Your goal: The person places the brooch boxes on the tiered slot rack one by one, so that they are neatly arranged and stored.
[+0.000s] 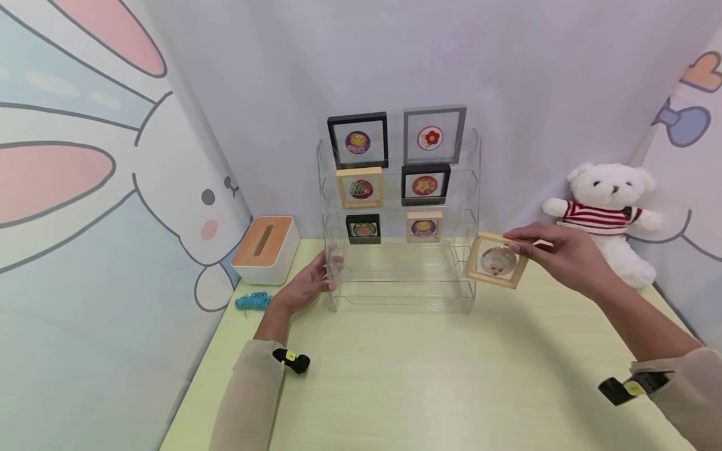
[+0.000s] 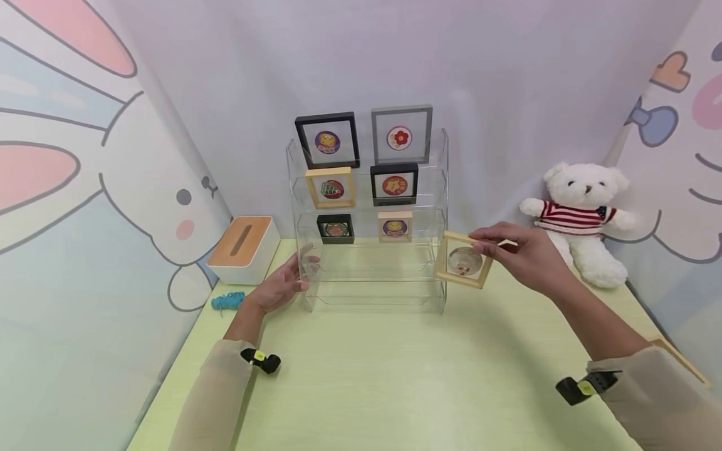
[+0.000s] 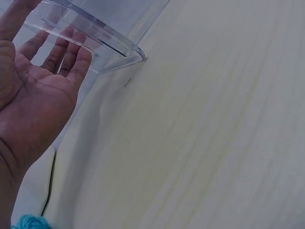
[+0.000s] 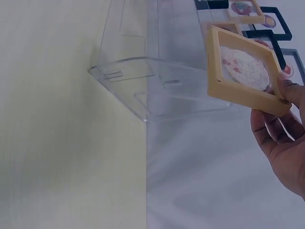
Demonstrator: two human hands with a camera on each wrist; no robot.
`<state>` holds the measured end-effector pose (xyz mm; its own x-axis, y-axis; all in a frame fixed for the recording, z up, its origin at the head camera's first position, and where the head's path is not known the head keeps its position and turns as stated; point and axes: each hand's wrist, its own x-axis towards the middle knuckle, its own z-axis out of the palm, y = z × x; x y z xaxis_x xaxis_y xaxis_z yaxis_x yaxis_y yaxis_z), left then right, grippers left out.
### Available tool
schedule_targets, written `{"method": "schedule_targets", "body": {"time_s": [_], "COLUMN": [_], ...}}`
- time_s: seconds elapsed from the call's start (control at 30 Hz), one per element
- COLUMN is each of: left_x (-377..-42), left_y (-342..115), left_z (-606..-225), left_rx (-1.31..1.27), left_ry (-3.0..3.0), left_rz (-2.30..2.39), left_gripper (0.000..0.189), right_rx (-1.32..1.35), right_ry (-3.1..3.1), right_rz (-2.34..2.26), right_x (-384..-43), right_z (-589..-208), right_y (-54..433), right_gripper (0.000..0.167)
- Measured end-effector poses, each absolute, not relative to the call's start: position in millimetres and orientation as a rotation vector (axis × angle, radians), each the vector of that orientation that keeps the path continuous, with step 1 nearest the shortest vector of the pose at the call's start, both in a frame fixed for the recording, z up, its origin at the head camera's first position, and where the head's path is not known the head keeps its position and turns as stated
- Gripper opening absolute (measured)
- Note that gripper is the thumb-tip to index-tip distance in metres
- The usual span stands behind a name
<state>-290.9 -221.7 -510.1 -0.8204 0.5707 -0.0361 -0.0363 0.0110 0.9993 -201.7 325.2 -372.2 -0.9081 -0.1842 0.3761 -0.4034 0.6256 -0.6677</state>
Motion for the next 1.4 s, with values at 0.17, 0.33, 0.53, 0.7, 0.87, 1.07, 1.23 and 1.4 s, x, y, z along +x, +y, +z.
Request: {"method": "schedule_targets", "body": {"time_s": [0.17, 0.33, 0.53, 0.7, 0.87, 1.07, 1.23, 1.4], "left_x": [-292.2, -291.8, -291.3, -291.6, -290.7, -290.0, -290.5, -291.4], "left_y": [-222.5, -221.9, -222.4, -222.7, -222.3, -222.6, -222.7, -222.1], "left_z": [-511.4, -510.9, -510.6, -510.4, -510.0, -509.8, -510.5, -511.8], "left_rx": [0.561, 0.554, 0.563, 0.569, 0.559, 0.548, 0.547, 0.541], "left_ry": [1.875, 1.876, 1.883, 1.889, 1.883, 1.876, 1.882, 1.892], "left_rz": [1.851, 1.854, 1.844, 1.843, 1.844, 1.848, 1.850, 1.846], "left_gripper": [0.100, 0.101, 0.100, 0.099, 0.099, 0.100, 0.100, 0.098], "right_rx": [0.578, 0.714, 0.891, 0.936, 0.942, 1.009, 1.021, 1.005], "right_ry": [-2.542, -2.476, -2.376, -2.387, -2.414, -2.375, -2.350, -2.346], "right_rz": [1.145, 1.106, 1.091, 1.050, 1.078, 1.099, 1.103, 1.061], "right_x": [-213.8, -225.6, -240.6, -248.8, -254.5, -261.4, -264.8, -264.8], "right_z": [-362.8, -357.7, -355.1, -354.0, -355.2, -362.7, -374.6, -387.7], "right_y": [298.3, 268.1, 231.9, 202.8, 174.9, 144.7, 126.7, 114.3], "right_gripper": [0.024, 0.026, 0.028, 0.028, 0.025, 0.021, 0.021, 0.020]}}
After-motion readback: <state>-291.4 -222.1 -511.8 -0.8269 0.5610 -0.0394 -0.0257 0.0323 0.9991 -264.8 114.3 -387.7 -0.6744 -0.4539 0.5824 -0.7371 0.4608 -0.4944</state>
